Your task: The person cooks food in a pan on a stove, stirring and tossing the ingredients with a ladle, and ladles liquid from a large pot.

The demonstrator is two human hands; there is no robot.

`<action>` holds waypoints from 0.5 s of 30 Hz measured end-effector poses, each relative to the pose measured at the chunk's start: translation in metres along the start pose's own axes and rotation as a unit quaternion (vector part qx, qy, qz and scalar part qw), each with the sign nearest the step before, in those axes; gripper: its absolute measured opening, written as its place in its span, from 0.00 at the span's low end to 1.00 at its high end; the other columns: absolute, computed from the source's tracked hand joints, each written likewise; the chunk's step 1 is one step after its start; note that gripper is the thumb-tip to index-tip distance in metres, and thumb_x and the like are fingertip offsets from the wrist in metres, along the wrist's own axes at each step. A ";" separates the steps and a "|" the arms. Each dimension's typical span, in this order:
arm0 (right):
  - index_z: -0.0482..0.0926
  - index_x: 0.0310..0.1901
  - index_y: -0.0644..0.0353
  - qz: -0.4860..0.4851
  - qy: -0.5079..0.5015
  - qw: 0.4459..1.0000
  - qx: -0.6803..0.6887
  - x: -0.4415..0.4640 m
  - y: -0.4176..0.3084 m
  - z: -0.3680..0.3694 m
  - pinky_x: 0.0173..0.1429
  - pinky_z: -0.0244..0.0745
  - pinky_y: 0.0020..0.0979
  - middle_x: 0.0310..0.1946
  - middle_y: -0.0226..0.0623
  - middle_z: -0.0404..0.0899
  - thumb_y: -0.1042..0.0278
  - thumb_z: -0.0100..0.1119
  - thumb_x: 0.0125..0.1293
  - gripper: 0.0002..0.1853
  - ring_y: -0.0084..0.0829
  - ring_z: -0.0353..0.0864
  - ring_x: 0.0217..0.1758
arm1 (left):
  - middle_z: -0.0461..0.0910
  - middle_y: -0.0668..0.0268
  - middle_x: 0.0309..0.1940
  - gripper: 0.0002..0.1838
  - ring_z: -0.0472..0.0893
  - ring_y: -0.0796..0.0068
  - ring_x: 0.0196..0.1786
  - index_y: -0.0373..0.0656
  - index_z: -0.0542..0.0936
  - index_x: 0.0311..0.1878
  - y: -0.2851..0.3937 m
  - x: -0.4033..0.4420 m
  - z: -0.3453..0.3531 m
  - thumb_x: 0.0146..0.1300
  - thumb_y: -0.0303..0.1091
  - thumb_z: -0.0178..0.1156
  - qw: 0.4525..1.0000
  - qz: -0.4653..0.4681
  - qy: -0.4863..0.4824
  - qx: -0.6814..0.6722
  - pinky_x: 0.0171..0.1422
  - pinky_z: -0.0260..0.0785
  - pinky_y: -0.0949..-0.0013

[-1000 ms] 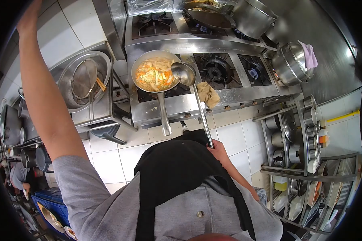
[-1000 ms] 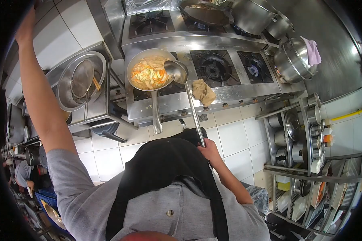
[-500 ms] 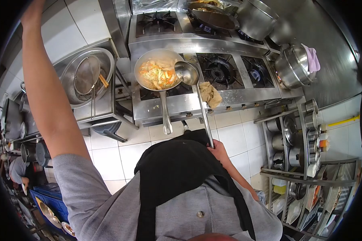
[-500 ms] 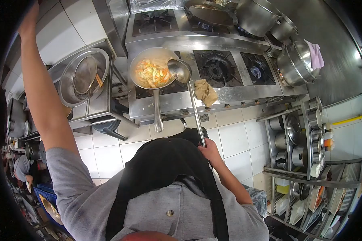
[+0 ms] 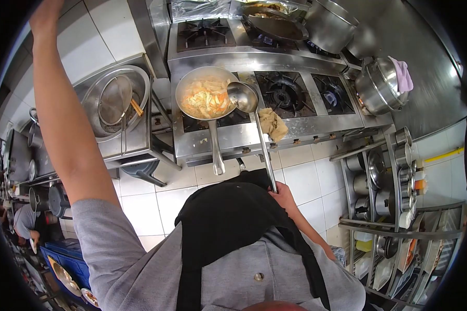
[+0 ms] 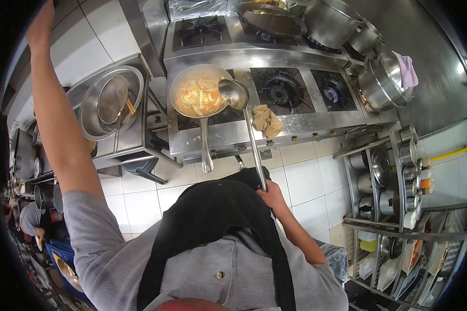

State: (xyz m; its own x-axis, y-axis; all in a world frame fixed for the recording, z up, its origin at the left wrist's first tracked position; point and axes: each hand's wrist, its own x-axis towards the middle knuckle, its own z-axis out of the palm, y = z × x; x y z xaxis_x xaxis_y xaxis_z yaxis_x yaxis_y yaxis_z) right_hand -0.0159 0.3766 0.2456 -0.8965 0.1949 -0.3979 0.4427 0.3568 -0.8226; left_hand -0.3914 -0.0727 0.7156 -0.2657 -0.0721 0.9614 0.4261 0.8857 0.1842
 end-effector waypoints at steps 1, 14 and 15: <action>0.78 0.36 0.64 0.001 0.002 1.000 0.002 0.000 0.001 0.000 0.39 0.74 0.32 0.26 0.33 0.79 0.73 0.65 0.59 0.07 0.25 0.77 0.31 | 0.76 0.42 0.41 0.10 0.75 0.58 0.48 0.32 0.71 0.33 0.003 -0.001 0.000 0.69 0.25 0.43 1.000 -0.014 -0.005 0.001 0.58 0.73 0.56; 0.79 0.35 0.63 -0.009 0.010 1.000 -0.003 0.005 0.016 0.003 0.37 0.73 0.33 0.25 0.34 0.78 0.72 0.64 0.59 0.06 0.26 0.76 0.29 | 0.69 0.50 0.34 0.12 0.68 0.64 0.37 0.37 0.65 0.28 0.000 -0.002 0.001 0.71 0.26 0.42 0.999 0.034 0.028 -0.032 0.51 0.68 0.53; 0.79 0.36 0.64 -0.013 0.016 1.000 -0.003 0.006 0.020 0.005 0.38 0.74 0.33 0.25 0.34 0.78 0.72 0.65 0.58 0.07 0.26 0.77 0.29 | 0.69 0.51 0.34 0.12 0.68 0.64 0.36 0.37 0.65 0.28 -0.002 -0.002 0.001 0.71 0.26 0.42 0.998 0.039 0.031 -0.033 0.50 0.67 0.53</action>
State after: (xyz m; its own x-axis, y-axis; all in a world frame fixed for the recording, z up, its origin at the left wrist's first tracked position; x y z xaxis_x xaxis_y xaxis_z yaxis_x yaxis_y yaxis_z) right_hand -0.0122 0.3807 0.2246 -0.9064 0.2141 -0.3642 0.4202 0.3668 -0.8300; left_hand -0.3928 -0.0734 0.7131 -0.1768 -0.0333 0.9837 0.5000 0.8578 0.1189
